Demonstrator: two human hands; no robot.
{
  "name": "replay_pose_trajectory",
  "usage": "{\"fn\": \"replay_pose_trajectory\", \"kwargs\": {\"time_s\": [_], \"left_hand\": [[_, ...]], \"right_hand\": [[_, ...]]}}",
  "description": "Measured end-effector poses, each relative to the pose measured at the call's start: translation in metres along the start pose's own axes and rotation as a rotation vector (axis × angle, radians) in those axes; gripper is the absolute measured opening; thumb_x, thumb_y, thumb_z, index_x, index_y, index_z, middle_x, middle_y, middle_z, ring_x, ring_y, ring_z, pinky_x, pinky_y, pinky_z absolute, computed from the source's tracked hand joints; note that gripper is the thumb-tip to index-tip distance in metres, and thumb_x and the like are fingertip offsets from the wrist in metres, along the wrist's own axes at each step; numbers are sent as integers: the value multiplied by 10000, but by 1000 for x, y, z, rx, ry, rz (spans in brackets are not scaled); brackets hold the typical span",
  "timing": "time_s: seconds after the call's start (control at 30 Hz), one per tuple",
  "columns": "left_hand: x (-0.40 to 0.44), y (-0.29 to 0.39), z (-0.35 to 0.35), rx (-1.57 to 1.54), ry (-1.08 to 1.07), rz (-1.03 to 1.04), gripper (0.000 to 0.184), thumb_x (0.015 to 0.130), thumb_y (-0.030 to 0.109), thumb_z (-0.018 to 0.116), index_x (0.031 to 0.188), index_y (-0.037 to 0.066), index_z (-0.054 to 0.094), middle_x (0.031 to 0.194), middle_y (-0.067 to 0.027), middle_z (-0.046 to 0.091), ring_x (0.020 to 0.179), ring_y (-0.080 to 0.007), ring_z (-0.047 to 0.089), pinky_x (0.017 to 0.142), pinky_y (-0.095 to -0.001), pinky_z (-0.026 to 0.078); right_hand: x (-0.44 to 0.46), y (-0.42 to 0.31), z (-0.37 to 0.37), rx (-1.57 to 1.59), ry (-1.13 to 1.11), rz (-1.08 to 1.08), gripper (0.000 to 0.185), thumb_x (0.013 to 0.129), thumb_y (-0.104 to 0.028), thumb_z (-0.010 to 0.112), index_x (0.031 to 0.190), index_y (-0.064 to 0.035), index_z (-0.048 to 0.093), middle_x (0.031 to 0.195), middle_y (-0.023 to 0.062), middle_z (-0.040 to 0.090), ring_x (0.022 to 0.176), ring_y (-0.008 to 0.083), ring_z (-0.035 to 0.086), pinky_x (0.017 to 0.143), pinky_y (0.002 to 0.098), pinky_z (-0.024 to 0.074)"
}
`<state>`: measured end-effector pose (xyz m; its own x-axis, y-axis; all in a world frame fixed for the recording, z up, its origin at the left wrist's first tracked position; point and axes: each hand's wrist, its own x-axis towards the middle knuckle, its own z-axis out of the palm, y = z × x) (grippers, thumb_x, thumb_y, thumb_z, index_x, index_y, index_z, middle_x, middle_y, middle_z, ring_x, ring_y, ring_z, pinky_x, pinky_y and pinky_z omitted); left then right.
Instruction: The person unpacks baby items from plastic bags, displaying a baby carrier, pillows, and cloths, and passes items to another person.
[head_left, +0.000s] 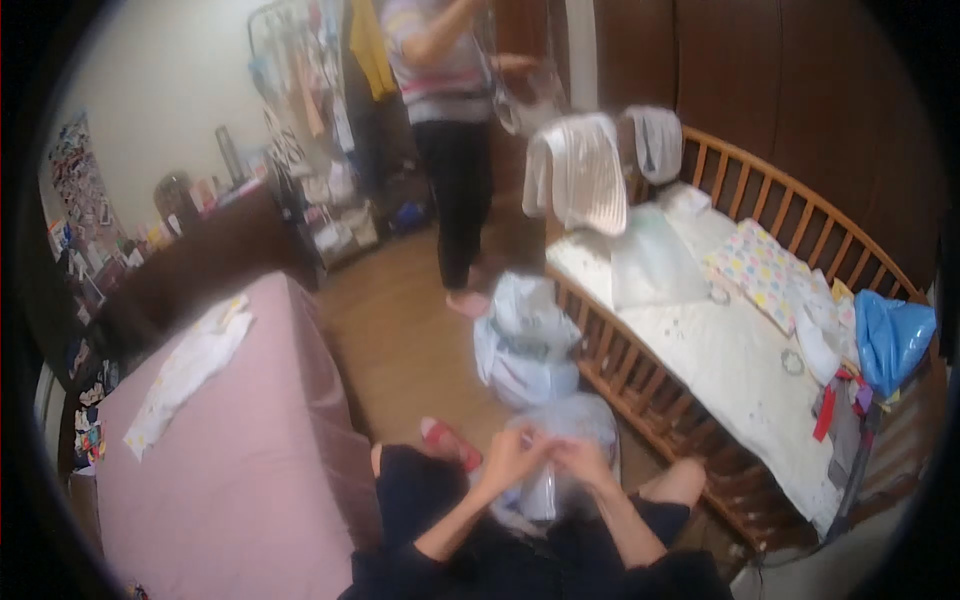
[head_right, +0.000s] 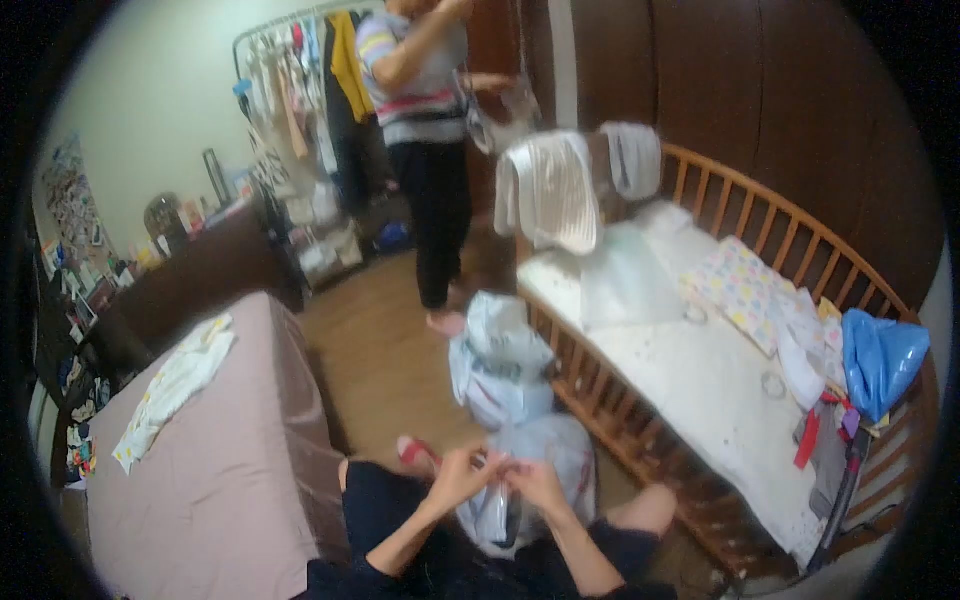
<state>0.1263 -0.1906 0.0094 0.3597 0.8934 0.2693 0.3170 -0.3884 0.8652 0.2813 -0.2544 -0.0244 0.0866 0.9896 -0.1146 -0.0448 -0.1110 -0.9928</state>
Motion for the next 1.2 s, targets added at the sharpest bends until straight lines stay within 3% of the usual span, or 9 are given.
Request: {"fn": "replay_pose_trajectory", "kwargs": {"time_s": [0.1,0.43,0.53,0.7,0.77,0.8,0.9,1.03,1.2], "left_hand": [[-12,4,2,41,-67,-26,261,825,215,703,778,-34,642,644,-110,654,588,-144,651,538,-279,493],[-12,11,-4,-42,-271,-118,206,859,151,637,884,-49,679,693,-129,681,614,-135,659,564,-252,497],[-12,5,-3,-194,-263,-241,199,869,131,636,931,-57,659,735,-72,665,665,-109,631,609,-228,491],[-12,1,-14,-262,-260,-194,143,842,53,644,945,-45,644,844,-78,668,717,-113,634,630,-222,496],[-14,-5,-23,-287,-205,-243,135,804,7,632,928,-47,644,802,-60,660,702,-108,627,631,-219,496],[-16,-4,-33,-108,-125,-175,123,762,-26,615,882,-47,632,759,-45,644,689,-97,615,631,-215,495],[-25,6,-59,-34,74,-245,54,755,-29,619,805,-36,601,712,-32,623,643,-85,599,578,-214,488],[-40,25,-66,9,53,-258,49,788,-11,632,808,-34,595,698,-35,617,605,-84,593,550,-208,478],[-44,32,-54,-193,5,-215,64,826,-9,637,840,-31,579,687,-44,611,585,-79,586,542,-199,473]], "right_hand": [[-13,-13,5,-107,43,-45,164,869,-120,654,929,28,694,764,37,681,636,64,587,563,218,469],[-27,-26,10,-155,58,-33,116,850,-60,651,831,55,647,674,45,636,586,80,587,540,223,463],[-20,-18,7,26,-13,-67,72,879,-36,606,872,25,643,727,38,628,630,79,561,580,217,458],[-14,-23,5,5,3,-101,71,884,-38,591,891,22,627,716,30,612,637,80,576,581,216,468],[-15,-31,2,-24,23,-64,72,884,-39,586,894,21,624,705,28,604,631,82,580,572,216,470],[-17,-36,-4,-37,140,-53,63,875,-36,592,888,17,623,703,26,604,625,83,582,558,216,470],[-27,-48,-21,-70,334,-53,52,857,-35,610,877,11,624,699,23,606,610,80,577,531,217,466],[-41,-70,-22,-283,419,-124,40,856,-6,617,873,28,605,699,-5,573,571,18,510,496,160,423],[-45,-73,-16,-451,460,-210,55,833,-19,638,833,31,616,674,22,578,567,47,508,506,191,412]]}}
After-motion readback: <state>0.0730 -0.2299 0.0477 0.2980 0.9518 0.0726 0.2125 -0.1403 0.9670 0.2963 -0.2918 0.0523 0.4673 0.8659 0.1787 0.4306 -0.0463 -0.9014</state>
